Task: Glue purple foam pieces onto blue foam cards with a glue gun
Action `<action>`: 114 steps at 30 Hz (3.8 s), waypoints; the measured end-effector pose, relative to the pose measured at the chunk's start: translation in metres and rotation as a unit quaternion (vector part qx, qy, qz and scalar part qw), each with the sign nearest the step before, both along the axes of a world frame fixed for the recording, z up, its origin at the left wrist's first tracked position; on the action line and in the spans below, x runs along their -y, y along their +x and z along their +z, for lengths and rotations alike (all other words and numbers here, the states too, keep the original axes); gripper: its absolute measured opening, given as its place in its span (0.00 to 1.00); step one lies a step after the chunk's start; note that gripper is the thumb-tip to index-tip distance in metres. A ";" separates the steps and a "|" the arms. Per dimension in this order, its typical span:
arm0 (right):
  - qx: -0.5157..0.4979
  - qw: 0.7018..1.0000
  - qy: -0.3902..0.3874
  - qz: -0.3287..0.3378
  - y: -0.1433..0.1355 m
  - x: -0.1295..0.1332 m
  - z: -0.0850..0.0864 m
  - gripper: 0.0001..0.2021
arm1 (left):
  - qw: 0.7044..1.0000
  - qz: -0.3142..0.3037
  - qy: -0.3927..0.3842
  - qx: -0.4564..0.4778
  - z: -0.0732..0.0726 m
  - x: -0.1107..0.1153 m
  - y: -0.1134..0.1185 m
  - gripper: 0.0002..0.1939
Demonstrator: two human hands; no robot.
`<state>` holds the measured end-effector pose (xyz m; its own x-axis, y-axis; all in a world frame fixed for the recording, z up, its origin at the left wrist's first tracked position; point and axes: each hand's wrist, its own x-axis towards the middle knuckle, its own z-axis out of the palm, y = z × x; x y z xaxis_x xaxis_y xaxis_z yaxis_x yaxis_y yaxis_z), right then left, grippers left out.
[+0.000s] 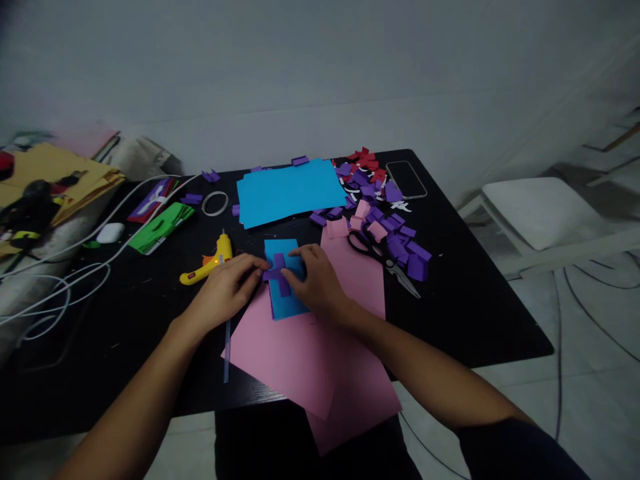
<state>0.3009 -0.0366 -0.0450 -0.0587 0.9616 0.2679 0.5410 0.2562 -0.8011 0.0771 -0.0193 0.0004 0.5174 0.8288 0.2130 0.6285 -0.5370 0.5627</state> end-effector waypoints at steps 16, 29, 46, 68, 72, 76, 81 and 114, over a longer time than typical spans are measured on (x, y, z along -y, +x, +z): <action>-0.004 0.997 -0.068 -0.035 -0.005 0.004 0.006 0.25 | 0.966 0.173 -0.190 -0.016 0.000 0.006 0.018 0.14; -0.323 0.901 -0.280 0.081 0.004 -0.008 0.018 0.29 | 0.981 0.074 -0.154 0.087 -0.001 0.005 0.014 0.18; -0.426 0.842 -0.324 0.065 0.001 -0.004 0.028 0.17 | 0.963 0.100 -0.194 0.156 -0.005 0.008 0.015 0.18; -0.463 0.788 -0.379 0.144 0.011 -0.008 0.040 0.22 | 0.932 0.012 -0.257 0.256 0.008 0.008 0.009 0.12; -0.475 0.748 -0.422 0.193 0.011 -0.007 0.039 0.19 | 0.943 -0.018 -0.204 0.261 0.009 0.011 0.010 0.09; -0.487 0.727 -0.438 0.203 0.009 -0.005 0.037 0.18 | 0.954 -0.024 -0.127 0.270 0.010 0.013 0.014 0.10; -0.488 0.733 -0.432 0.196 0.008 -0.005 0.040 0.21 | 0.962 -0.009 -0.083 0.259 0.009 0.014 0.017 0.12; -0.429 0.839 -0.278 0.187 0.002 0.003 0.033 0.19 | 0.969 -0.032 0.007 0.245 0.002 0.008 0.013 0.03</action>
